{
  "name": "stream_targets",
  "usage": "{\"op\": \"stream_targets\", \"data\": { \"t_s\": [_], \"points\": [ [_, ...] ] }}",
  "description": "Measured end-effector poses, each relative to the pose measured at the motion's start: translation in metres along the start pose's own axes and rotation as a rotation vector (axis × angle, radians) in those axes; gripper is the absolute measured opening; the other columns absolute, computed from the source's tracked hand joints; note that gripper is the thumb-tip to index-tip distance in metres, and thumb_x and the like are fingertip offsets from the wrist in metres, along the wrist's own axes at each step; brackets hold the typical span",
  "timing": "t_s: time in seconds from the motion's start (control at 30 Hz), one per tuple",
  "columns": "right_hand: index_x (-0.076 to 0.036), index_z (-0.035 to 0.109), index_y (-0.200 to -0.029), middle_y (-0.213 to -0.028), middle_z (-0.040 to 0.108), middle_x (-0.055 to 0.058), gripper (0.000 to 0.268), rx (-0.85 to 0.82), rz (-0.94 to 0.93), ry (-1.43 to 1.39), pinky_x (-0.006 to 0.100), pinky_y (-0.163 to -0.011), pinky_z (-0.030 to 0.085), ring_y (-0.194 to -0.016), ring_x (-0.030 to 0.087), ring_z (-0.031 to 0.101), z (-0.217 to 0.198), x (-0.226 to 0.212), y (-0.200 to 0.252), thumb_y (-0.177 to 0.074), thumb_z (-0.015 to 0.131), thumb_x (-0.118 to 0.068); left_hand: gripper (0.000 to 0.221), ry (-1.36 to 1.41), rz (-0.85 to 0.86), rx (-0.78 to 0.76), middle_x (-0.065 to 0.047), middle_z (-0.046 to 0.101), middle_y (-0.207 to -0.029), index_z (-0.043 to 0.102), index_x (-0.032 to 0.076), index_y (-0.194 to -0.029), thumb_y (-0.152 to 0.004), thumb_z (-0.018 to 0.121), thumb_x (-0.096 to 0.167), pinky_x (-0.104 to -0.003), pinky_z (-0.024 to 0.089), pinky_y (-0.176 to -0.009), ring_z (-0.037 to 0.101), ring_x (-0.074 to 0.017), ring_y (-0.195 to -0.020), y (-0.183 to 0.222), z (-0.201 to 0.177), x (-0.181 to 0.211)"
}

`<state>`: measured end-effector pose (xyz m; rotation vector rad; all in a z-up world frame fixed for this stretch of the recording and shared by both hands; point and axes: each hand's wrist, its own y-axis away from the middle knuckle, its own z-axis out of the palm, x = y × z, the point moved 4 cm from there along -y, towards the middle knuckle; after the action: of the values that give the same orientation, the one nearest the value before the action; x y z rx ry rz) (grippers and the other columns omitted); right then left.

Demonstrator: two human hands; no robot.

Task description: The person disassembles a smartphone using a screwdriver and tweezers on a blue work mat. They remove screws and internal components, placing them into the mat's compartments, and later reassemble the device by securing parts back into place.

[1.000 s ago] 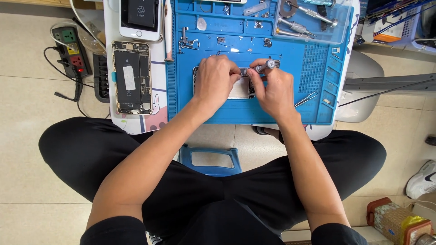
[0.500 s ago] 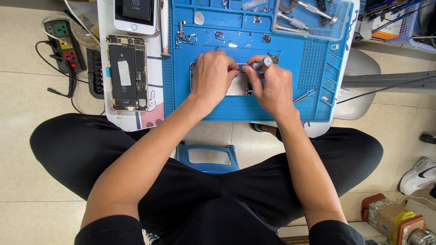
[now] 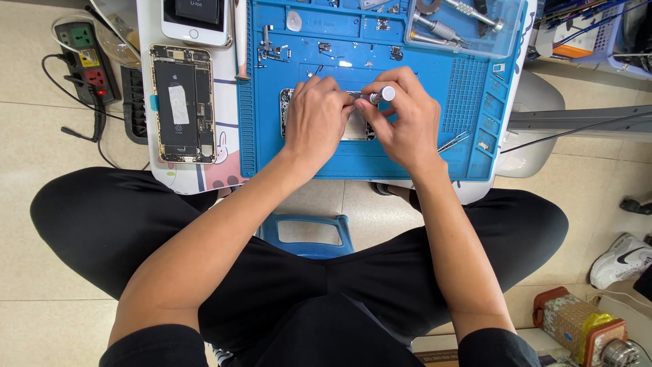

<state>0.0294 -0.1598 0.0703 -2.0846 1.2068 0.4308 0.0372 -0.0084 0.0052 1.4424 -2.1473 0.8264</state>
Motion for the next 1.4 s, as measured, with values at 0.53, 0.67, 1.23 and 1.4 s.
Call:
{"op": "stream_targets", "data": {
  "t_s": [0.53,0.67,1.23,1.4],
  "points": [
    [-0.01,0.061,-0.109,-0.096,0.064,0.004,0.009,-0.215,-0.218,0.446,0.037,-0.05,0.033,-0.073,0.024,0.06,-0.017,-0.007,-0.024,-0.1,0.061,-0.011,0.007,-0.083,-0.053,-0.019,-0.012,0.07,-0.083,0.086,0.014,-0.093,-0.09,0.084,0.02,-0.05,0.047,-0.071,0.063,-0.0371,-0.085,0.0,0.014,-0.004],
    [-0.016,0.064,-0.109,-0.077,0.061,-0.003,0.01,-0.312,-0.36,0.572,0.034,-0.043,0.03,-0.065,0.017,0.058,-0.013,-0.002,-0.028,-0.1,0.065,-0.012,0.006,-0.093,-0.059,-0.009,-0.013,0.069,-0.08,0.084,0.01,-0.087,-0.089,0.085,0.016,-0.05,0.048,-0.07,0.064,-0.0387,-0.082,-0.002,0.014,-0.004],
    [-0.019,0.063,-0.097,-0.072,0.061,-0.006,0.027,-0.211,-0.359,0.696,0.031,-0.043,0.03,-0.06,0.013,0.052,-0.003,-0.01,-0.021,-0.12,0.062,-0.032,0.013,-0.097,-0.077,0.007,-0.014,0.069,-0.077,0.082,0.009,-0.084,-0.093,0.084,0.019,-0.054,0.055,-0.089,0.066,-0.0392,-0.082,0.001,0.011,-0.002],
    [-0.013,0.062,-0.107,-0.088,0.054,0.0,0.013,-0.248,-0.367,0.681,0.031,-0.049,0.036,-0.075,0.018,0.047,-0.003,-0.019,-0.025,-0.101,0.058,-0.002,0.007,-0.106,-0.078,0.027,-0.013,0.069,-0.078,0.083,0.012,-0.085,-0.09,0.084,0.016,-0.052,0.054,-0.086,0.065,-0.0386,-0.08,0.001,0.01,-0.001]
  ]
}}
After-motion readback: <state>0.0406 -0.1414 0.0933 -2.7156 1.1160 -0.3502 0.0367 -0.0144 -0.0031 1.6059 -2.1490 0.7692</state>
